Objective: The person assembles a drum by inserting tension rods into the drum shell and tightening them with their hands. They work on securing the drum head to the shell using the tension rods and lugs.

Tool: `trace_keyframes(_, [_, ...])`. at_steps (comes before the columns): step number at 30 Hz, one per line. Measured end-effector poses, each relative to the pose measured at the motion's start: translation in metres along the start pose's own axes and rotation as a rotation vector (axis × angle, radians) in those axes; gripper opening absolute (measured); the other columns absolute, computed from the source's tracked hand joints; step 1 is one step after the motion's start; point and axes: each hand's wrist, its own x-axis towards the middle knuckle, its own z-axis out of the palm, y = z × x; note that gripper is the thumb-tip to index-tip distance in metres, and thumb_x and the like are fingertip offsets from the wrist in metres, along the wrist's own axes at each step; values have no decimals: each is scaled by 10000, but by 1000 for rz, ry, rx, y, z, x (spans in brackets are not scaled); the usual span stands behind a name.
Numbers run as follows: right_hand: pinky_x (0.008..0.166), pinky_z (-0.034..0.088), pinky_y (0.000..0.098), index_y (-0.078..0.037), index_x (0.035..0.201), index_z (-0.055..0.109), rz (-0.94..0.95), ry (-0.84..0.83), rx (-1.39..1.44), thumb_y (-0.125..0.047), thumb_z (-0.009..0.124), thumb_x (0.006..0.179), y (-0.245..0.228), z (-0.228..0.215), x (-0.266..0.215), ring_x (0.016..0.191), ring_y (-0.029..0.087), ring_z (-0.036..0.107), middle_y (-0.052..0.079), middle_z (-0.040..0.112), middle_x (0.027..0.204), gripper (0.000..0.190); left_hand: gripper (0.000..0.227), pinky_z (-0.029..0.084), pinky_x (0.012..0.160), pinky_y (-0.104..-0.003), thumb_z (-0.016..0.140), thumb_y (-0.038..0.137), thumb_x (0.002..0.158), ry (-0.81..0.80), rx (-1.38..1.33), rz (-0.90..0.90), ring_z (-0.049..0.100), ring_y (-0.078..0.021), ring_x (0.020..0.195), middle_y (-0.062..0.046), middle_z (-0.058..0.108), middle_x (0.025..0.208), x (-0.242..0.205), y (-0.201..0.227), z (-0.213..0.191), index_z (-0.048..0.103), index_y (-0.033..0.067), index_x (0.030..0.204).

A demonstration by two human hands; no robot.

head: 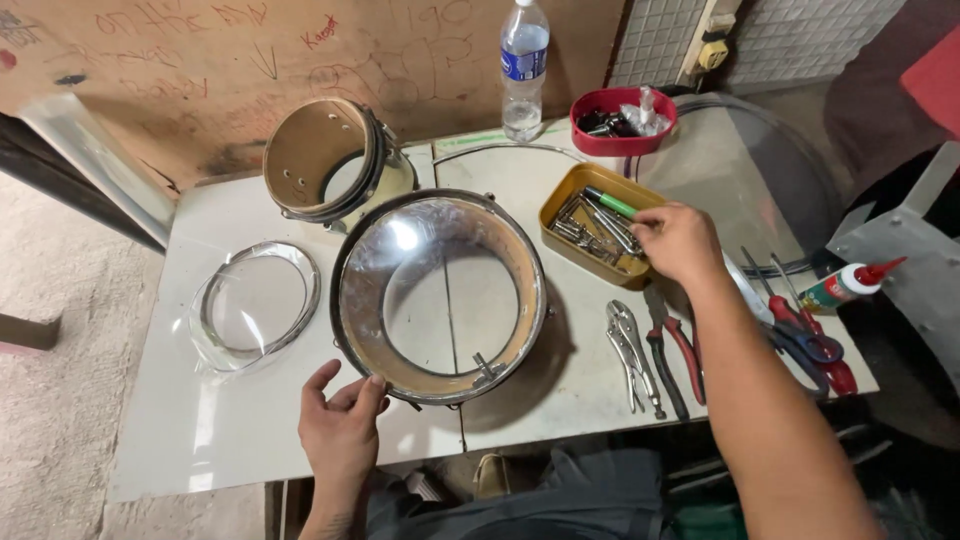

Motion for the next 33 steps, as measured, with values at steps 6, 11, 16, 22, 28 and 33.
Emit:
trace_keyframes(6, [652, 559, 314, -202, 1322, 692, 219, -396, -334, -193, 627, 1031, -56, -2, 18, 738, 188, 634, 100, 716, 1235, 298, 654, 560, 851, -315, 791, 112, 805, -80, -69, -23, 685, -216, 820, -186, 773, 941, 3, -14, 23, 495, 44, 1385])
trace_keyframes(11, [882, 600, 381, -241, 1224, 765, 217, -507, -491, -55, 674, 981, -58, 8, 48, 1053, 263, 695, 102, 657, 1363, 319, 684, 537, 816, -314, 789, 80, 800, -102, -84, -28, 648, -207, 790, -186, 756, 945, 1, -17, 30, 484, 38, 1411])
trace_keyframes(16, [946, 568, 318, -327, 1104, 833, 10, -630, -820, -79, 880, 804, -31, 31, 71, 1109, 210, 719, 9, 741, 1252, 393, 710, 551, 850, -341, 782, 55, 790, -118, -112, -50, 662, -240, 837, -228, 745, 975, 9, -25, 28, 472, 26, 1428])
trace_keyframes(22, [979, 575, 422, -81, 1147, 756, -82, -663, -950, -141, 695, 887, -36, 24, 60, 1082, 345, 732, 168, 727, 1245, 273, 697, 547, 809, -350, 784, 20, 783, -136, -175, 10, 645, -225, 851, -225, 708, 921, 16, -31, 27, 488, 11, 1414])
trace_keyframes(28, [898, 627, 360, -190, 1344, 664, 83, -539, -644, -224, 594, 1051, -48, -30, 34, 955, 219, 719, 106, 713, 1243, 303, 588, 535, 805, -298, 769, 30, 814, -130, -141, 201, 648, -189, 807, -211, 748, 992, 22, -48, 14, 526, -31, 1346])
trace_keyframes(33, [503, 539, 308, -227, 1258, 738, 16, -340, -326, -365, 662, 967, -37, -57, -11, 445, 127, 477, 53, 663, 1385, 330, 211, 581, 751, -309, 823, 42, 831, 72, 288, 1165, 663, -239, 825, -159, 695, 922, -6, -17, 19, 713, -30, 997])
